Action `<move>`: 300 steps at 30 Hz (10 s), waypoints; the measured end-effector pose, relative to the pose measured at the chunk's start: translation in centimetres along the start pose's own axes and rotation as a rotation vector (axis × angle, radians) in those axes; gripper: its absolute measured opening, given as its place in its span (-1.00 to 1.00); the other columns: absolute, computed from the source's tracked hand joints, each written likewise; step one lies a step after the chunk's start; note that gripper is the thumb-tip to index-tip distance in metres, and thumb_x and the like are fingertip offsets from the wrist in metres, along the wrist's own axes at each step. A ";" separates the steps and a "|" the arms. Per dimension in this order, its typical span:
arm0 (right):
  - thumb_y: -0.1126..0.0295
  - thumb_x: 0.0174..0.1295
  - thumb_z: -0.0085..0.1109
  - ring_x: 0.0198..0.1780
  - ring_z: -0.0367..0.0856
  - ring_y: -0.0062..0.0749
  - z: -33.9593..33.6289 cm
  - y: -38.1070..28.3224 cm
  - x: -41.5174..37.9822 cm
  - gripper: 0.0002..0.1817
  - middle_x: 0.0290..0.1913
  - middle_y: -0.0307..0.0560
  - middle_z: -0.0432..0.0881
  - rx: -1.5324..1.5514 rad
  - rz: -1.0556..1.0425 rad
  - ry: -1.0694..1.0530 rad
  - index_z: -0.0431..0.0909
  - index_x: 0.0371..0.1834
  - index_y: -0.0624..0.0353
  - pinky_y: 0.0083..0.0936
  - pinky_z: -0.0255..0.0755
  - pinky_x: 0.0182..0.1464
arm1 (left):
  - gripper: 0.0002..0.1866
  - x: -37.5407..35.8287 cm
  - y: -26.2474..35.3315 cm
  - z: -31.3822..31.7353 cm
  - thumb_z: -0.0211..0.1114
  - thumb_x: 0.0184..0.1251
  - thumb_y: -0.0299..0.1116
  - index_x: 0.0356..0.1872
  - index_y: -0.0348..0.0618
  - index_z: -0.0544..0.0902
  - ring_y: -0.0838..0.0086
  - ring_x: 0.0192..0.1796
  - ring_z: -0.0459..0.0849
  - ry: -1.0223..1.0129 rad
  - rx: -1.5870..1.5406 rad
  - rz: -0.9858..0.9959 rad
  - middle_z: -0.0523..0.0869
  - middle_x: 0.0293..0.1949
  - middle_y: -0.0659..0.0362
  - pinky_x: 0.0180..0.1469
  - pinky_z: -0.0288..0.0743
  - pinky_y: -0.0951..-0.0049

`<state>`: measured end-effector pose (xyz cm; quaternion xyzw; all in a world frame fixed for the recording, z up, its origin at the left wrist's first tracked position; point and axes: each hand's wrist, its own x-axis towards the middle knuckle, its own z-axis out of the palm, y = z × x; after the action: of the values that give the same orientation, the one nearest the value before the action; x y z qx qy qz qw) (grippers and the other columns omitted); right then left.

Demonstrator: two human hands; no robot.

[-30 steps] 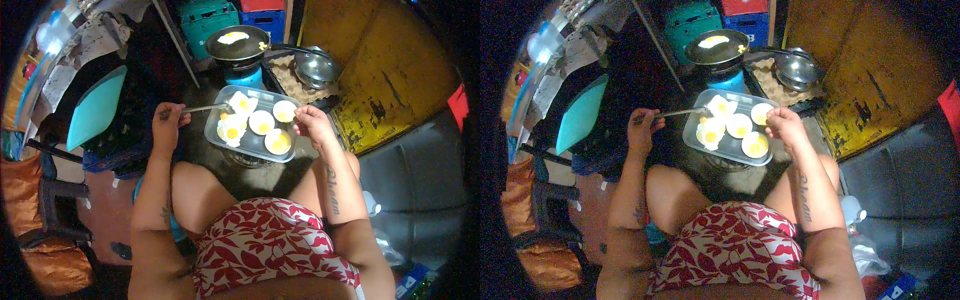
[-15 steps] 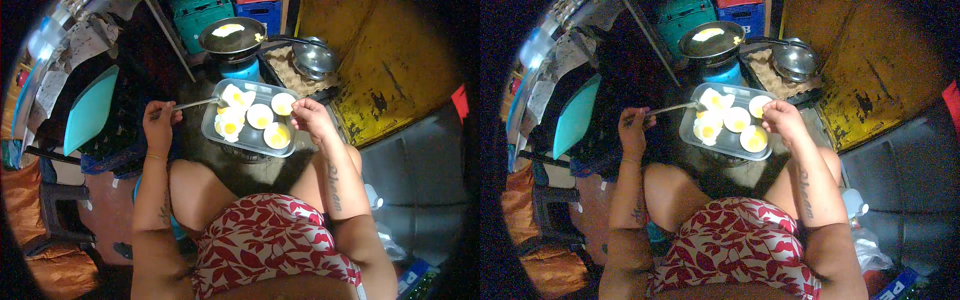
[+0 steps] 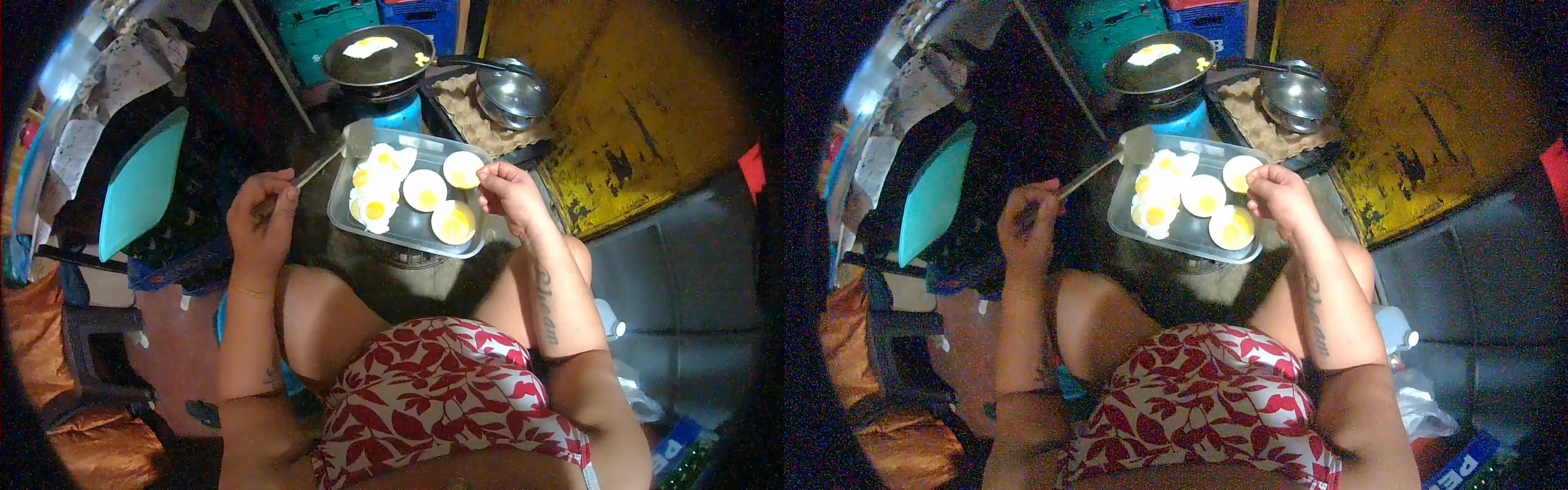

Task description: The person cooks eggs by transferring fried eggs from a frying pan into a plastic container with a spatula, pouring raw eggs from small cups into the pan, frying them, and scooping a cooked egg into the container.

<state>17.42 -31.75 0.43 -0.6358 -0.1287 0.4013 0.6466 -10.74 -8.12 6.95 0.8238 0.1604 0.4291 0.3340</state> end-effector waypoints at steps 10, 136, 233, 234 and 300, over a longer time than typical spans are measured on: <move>0.29 0.29 0.23 -0.51 0.53 -0.65 0.0 -0.5 -0.9 -0.88 -0.45 -0.33 0.56 0.020 -0.044 -0.028 0.55 -0.26 0.06 -0.68 0.44 -0.44 | -0.90 -0.5 -1.0 -1.0 0.22 0.36 -0.48 -0.22 -0.26 0.48 0.33 -0.25 0.72 0.292 -0.303 -0.306 0.66 -0.07 -0.09 -0.18 0.68 0.38; 0.38 0.21 0.13 -0.46 0.54 -0.39 -1.4 5.0 3.2 -0.78 -0.36 -0.14 0.61 -0.201 0.323 0.177 0.48 -0.10 0.17 -0.34 0.45 -0.45 | -0.73 8.4 -3.0 4.8 0.23 0.37 -0.37 -0.19 -0.23 0.29 0.22 -0.48 0.70 0.749 -0.778 -0.443 0.59 -0.37 -0.04 -0.44 0.71 0.30; 0.32 0.05 0.20 -0.66 0.39 -0.26 -3.1 7.6 4.8 -0.71 -0.49 0.05 0.54 -0.453 0.317 0.304 0.59 -0.24 0.33 -0.25 0.22 -0.67 | -0.82 -4.7 -2.8 -0.4 0.20 0.38 -0.44 -0.14 -0.21 0.39 0.08 -0.21 0.71 0.630 -0.624 -0.532 0.63 -0.12 -0.14 -0.27 0.75 0.17; 0.30 0.10 0.17 -0.42 0.45 -0.21 -2.2 5.9 3.7 -0.66 -0.28 0.03 0.55 -0.448 0.373 0.287 0.56 -0.09 0.27 -0.21 0.31 -0.47 | -0.83 -4.9 -2.7 -0.3 0.20 0.38 -0.43 -0.14 -0.21 0.39 0.08 -0.22 0.72 0.609 -0.590 -0.498 0.63 -0.11 -0.14 -0.28 0.74 0.18; 0.41 0.21 0.15 -0.38 0.54 -0.53 -5.8 -3.3 2.7 -0.87 -0.33 -0.30 0.52 0.133 -0.027 0.167 0.43 -0.22 0.03 -0.59 0.43 -0.41 | -0.68 18.6 0.4 10.7 0.35 0.30 -0.21 -0.41 -0.20 0.45 0.48 -0.62 0.60 0.482 -0.104 -0.228 0.58 -0.54 0.17 -0.56 0.52 0.48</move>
<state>24.32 -33.63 1.66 -0.6209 -0.0559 0.3460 0.7012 8.77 -2.58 13.95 0.6563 0.3047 0.5799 0.3744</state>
